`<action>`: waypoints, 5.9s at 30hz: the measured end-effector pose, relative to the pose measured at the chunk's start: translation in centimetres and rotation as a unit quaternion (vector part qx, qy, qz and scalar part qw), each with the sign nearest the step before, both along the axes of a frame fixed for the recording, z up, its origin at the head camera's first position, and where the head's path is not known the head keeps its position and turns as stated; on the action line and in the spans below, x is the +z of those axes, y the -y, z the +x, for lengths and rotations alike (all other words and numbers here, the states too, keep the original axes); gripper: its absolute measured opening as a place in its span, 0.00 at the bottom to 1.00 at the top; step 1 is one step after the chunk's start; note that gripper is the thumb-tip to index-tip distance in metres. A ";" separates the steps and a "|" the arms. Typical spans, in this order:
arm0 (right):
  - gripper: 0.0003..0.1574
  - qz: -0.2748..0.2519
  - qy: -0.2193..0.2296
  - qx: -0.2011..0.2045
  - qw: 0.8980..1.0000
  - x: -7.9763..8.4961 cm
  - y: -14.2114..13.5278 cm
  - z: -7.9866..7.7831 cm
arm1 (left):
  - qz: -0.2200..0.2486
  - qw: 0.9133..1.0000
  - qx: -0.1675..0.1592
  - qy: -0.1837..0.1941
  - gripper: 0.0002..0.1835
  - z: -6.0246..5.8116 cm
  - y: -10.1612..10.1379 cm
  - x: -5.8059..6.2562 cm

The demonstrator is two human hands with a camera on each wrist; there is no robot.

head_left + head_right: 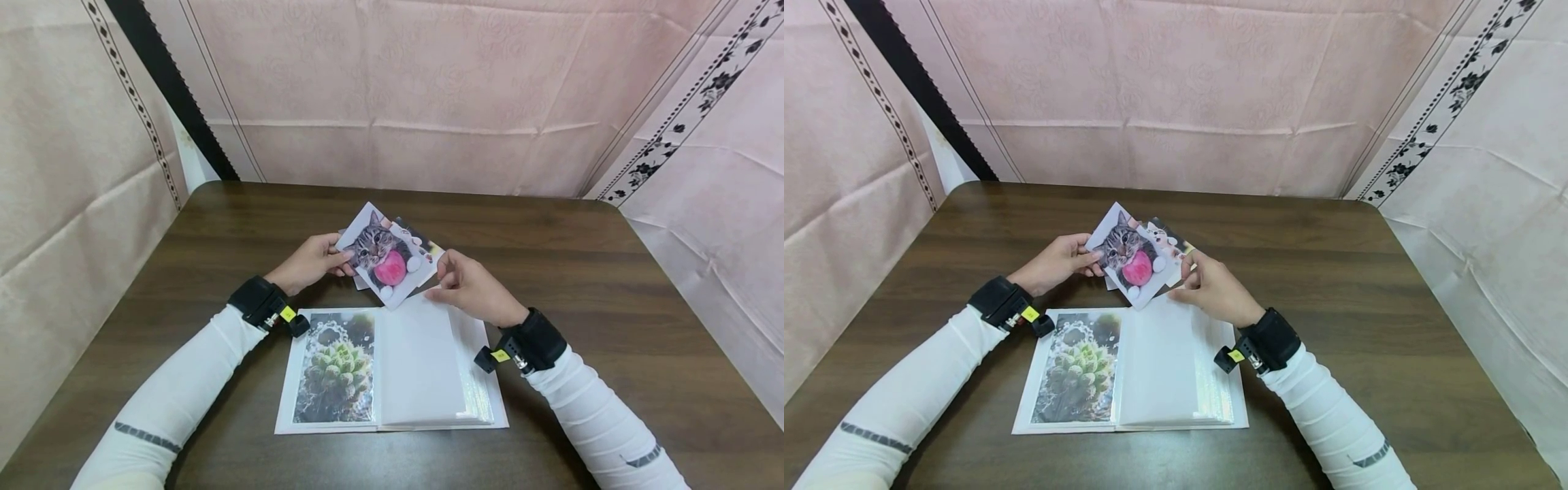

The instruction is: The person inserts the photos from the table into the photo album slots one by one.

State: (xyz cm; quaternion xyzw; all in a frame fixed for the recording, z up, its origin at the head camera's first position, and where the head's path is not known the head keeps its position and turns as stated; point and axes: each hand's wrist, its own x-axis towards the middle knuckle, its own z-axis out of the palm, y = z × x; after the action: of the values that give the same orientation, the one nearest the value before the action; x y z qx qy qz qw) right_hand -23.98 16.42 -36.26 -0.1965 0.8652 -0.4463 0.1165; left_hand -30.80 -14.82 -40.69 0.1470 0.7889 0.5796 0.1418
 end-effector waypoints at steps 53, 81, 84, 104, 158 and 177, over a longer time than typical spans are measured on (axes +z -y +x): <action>0.32 -0.011 -0.021 0.021 0.999 0.2 0.2 0.2 | -0.046 0.995 -0.069 -0.062 0.21 -0.8 -0.9 0.7; 0.34 -0.014 -0.011 0.032 0.999 0.0 0.2 0.1 | -0.010 0.991 -0.107 -0.077 0.30 0.0 -2.2 0.4; 0.31 -0.012 -0.011 0.031 0.999 0.0 0.2 0.1 | -0.018 0.992 -0.105 -0.065 0.31 0.2 -2.4 0.4; 0.29 -0.007 -0.017 0.033 0.999 -0.3 0.2 0.1 | -0.003 0.990 -0.131 -0.060 0.32 0.3 -2.9 0.0; 0.47 -0.027 -0.026 0.025 0.999 -0.7 0.3 0.0 | -0.033 0.977 -0.204 -0.057 0.26 1.6 -3.6 0.0; 0.40 -0.036 -0.014 0.030 0.999 -0.8 0.3 -0.1 | -0.033 0.977 -0.207 -0.047 0.23 1.7 -3.8 0.0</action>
State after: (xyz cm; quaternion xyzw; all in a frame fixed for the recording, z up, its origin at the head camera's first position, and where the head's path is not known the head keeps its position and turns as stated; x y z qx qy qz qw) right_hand -24.10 16.10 -37.11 -0.2327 0.8439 -0.4707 0.1103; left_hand -29.05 -11.06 -40.69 0.3294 0.7657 0.5040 0.2263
